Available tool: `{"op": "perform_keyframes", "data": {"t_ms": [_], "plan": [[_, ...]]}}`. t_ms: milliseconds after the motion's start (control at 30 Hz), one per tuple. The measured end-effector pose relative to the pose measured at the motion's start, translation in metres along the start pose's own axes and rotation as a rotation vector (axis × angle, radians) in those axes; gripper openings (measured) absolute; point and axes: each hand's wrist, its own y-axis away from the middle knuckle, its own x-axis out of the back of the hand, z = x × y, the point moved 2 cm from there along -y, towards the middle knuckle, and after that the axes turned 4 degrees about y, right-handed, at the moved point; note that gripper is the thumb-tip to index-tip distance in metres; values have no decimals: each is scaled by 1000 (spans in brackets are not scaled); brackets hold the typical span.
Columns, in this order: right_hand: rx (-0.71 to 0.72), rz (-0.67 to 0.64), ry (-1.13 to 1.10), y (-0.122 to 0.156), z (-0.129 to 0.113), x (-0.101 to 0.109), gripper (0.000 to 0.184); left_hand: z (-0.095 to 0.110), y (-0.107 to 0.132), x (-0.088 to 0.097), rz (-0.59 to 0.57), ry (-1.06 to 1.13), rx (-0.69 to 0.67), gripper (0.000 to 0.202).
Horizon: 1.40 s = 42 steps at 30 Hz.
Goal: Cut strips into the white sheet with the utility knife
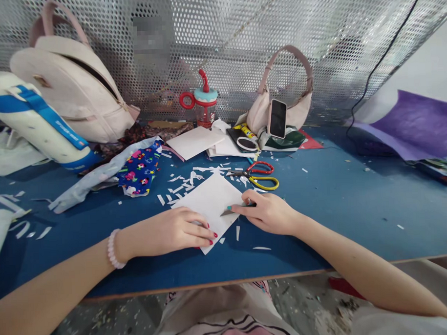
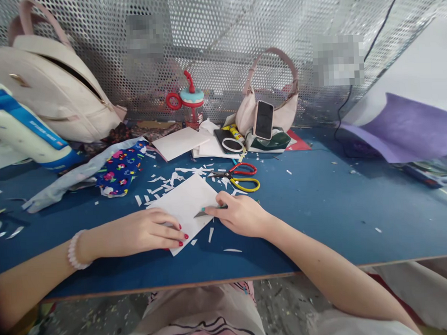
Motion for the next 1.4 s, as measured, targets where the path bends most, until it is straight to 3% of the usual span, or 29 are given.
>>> {"op": "perform_keyframes", "data": {"t_ms": [1400], "plan": [[-91,-53,-17,-6,-8,-2,44,0,-1,0,-21,21,3,24]]}}
